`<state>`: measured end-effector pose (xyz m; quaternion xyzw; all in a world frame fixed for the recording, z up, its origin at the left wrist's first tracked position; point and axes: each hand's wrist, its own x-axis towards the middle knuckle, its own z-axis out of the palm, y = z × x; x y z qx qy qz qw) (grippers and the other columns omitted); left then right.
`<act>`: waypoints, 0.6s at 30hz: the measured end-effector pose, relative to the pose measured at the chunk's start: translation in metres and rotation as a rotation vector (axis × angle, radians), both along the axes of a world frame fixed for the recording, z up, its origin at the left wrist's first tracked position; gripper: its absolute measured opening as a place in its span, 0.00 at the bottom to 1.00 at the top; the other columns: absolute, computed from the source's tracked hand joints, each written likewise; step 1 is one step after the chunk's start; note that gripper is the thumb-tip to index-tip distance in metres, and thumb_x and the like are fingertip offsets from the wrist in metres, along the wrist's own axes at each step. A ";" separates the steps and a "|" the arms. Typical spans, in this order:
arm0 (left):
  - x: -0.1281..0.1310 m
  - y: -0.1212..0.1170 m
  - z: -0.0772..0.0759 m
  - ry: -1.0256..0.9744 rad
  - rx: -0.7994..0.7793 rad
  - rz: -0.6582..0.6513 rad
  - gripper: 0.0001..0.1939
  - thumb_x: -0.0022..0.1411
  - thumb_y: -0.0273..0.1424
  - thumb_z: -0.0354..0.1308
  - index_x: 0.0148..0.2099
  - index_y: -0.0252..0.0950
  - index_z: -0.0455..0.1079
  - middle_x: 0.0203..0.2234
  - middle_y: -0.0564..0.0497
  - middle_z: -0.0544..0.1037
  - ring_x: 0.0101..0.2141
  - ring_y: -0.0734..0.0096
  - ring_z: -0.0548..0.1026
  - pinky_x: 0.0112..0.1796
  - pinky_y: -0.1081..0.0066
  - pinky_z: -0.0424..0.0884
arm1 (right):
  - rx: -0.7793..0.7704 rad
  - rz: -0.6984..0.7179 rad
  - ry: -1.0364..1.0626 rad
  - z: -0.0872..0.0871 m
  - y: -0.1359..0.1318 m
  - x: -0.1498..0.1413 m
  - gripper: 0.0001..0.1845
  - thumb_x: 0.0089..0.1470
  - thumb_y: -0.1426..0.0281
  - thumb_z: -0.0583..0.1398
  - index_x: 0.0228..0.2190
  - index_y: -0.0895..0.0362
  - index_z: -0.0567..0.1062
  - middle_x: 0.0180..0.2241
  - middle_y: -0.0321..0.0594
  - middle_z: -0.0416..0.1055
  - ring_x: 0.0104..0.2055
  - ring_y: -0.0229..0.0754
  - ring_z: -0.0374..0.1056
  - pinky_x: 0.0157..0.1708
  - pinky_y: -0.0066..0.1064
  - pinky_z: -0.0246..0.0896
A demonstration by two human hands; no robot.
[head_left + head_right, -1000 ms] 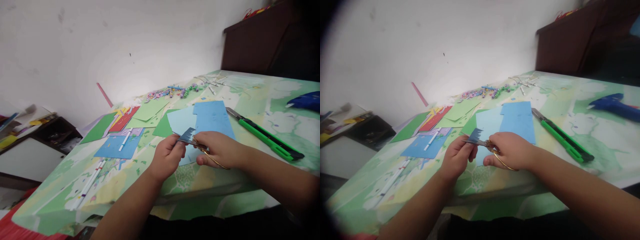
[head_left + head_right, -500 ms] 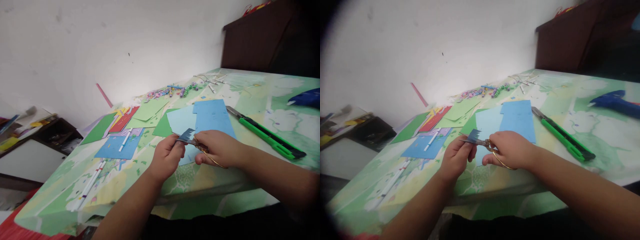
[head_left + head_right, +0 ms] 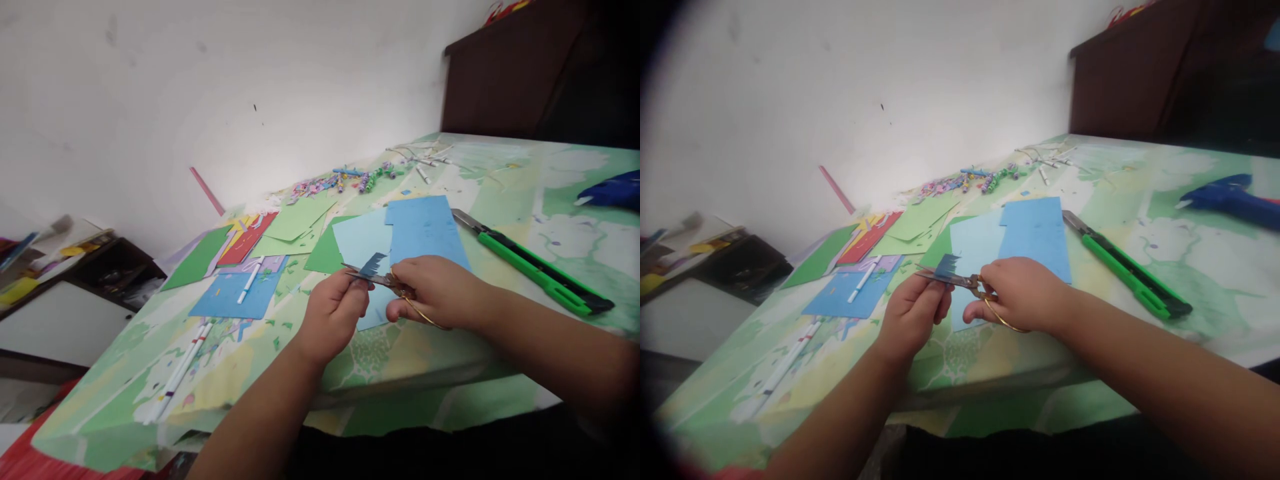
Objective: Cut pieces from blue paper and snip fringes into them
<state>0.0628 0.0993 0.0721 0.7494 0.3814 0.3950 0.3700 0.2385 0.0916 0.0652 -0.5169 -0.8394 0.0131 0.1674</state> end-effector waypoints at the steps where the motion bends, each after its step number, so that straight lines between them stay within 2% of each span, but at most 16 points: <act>1: 0.000 0.000 0.000 -0.003 -0.007 0.003 0.10 0.57 0.31 0.45 0.25 0.35 0.62 0.12 0.58 0.61 0.16 0.81 0.58 0.20 0.76 0.57 | 0.003 -0.004 -0.005 0.000 0.000 0.000 0.29 0.43 0.43 0.46 0.21 0.57 0.65 0.19 0.39 0.63 0.22 0.40 0.59 0.20 0.27 0.41; 6: 0.000 0.001 0.002 -0.005 -0.013 -0.003 0.11 0.57 0.31 0.45 0.25 0.35 0.62 0.11 0.58 0.61 0.16 0.80 0.59 0.20 0.76 0.57 | -0.004 -0.010 -0.005 0.001 0.000 0.000 0.27 0.45 0.45 0.47 0.21 0.57 0.65 0.20 0.40 0.64 0.22 0.40 0.58 0.20 0.27 0.41; 13: 0.001 0.000 0.004 -0.122 -0.004 -0.062 0.11 0.59 0.30 0.44 0.25 0.35 0.60 0.13 0.59 0.61 0.16 0.82 0.59 0.22 0.77 0.58 | -0.021 0.029 0.044 0.002 0.001 0.001 0.26 0.44 0.45 0.49 0.23 0.56 0.62 0.22 0.38 0.62 0.23 0.39 0.56 0.22 0.27 0.43; 18: -0.001 -0.001 0.006 -0.082 0.025 -0.033 0.13 0.59 0.31 0.44 0.23 0.35 0.59 0.13 0.58 0.62 0.17 0.81 0.60 0.22 0.76 0.58 | -0.018 0.034 0.043 0.002 0.001 0.003 0.25 0.43 0.46 0.50 0.22 0.56 0.62 0.21 0.38 0.61 0.23 0.38 0.54 0.21 0.27 0.43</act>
